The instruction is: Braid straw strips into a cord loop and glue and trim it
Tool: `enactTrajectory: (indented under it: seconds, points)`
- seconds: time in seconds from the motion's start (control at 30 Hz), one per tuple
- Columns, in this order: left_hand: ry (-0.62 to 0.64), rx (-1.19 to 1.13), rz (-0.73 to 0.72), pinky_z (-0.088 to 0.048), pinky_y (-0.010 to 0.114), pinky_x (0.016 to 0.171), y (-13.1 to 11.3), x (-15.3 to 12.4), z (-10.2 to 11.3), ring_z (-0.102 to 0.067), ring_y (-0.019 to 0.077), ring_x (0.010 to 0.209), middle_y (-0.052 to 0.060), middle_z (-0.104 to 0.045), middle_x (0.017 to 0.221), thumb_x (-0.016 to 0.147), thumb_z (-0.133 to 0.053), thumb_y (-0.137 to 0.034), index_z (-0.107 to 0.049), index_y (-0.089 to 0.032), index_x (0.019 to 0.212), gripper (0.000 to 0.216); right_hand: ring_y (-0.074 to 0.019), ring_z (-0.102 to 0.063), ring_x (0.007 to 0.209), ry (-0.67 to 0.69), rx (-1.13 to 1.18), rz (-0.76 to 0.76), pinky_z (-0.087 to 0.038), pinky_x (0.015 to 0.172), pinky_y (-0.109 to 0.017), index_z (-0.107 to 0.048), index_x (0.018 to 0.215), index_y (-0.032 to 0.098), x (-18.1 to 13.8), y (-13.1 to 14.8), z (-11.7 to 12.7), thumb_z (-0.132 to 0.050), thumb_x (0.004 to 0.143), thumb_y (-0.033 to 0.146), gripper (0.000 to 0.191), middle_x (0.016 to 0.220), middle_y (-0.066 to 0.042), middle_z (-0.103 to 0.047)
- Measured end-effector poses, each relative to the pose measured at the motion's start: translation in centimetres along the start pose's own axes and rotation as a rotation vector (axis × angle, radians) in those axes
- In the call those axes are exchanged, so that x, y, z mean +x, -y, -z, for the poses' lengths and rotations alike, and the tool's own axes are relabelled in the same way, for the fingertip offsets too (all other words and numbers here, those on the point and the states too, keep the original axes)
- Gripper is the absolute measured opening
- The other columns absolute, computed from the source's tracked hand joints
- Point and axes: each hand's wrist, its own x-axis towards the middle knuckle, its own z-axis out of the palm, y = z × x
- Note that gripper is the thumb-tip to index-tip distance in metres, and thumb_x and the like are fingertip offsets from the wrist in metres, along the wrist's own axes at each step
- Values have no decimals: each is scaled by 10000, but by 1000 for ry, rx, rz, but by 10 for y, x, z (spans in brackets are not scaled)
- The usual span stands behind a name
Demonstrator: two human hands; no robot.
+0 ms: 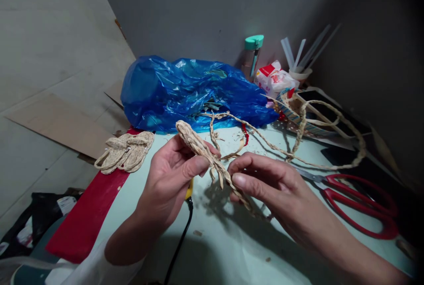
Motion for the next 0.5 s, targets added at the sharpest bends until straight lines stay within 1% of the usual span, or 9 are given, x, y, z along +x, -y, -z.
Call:
enactTrajectory:
  seconds: [0.03,0.1,0.17,0.23,0.3,0.4,0.5]
  points:
    - [-15,-7,-7,-509,165,714,1,0,-1,-628,93,761,14,-696,854,814,-718,-126,-701,-170,883,83,-109,-596,707,-48,-125,84,-442,629,-214,-664,894,224,-1,0,-2,-621,926,340,128,789,21,-663]
    - [-42,-14,-22,-517,170,745,2,0,-2,-632,89,756,12,-698,845,819,-714,-126,-710,-172,884,79,-127,-626,796,-157,-390,310,-467,716,-240,-675,981,222,-3,-1,-6,-578,950,263,110,905,-2,-696]
    - [-68,-12,-44,-520,176,764,4,0,-3,-640,91,765,9,-707,848,822,-718,-137,-717,-179,890,80,-154,-638,900,-242,-607,543,-470,808,-279,-649,1080,200,-5,-3,-10,-541,959,195,162,1007,-36,-703]
    - [-93,-2,-69,-520,191,791,5,0,-4,-656,106,803,10,-719,861,814,-732,-151,-721,-184,896,89,-190,-637,928,-293,-773,692,-462,830,-334,-605,1138,172,-6,-7,-14,-522,963,182,195,1031,-74,-705]
    - [-117,4,-92,-521,205,803,7,0,-6,-665,116,815,10,-726,860,801,-747,-159,-720,-183,888,94,-217,-636,902,-327,-881,756,-448,819,-375,-574,1170,151,-5,-11,-18,-533,962,217,222,1024,-100,-710]
    - [-151,6,-117,-524,207,790,9,-1,-9,-666,116,799,4,-726,845,790,-750,-142,-712,-180,875,100,-220,-636,836,-358,-943,764,-433,792,-385,-548,1208,127,-2,-15,-22,-585,939,263,303,997,-112,-720]
    - [-169,1,-132,-527,207,789,10,-4,-12,-666,116,802,4,-728,843,784,-748,-128,-703,-177,879,116,-208,-635,774,-384,-958,764,-427,777,-380,-548,1188,141,2,-17,-25,-616,913,232,297,962,-103,-732]
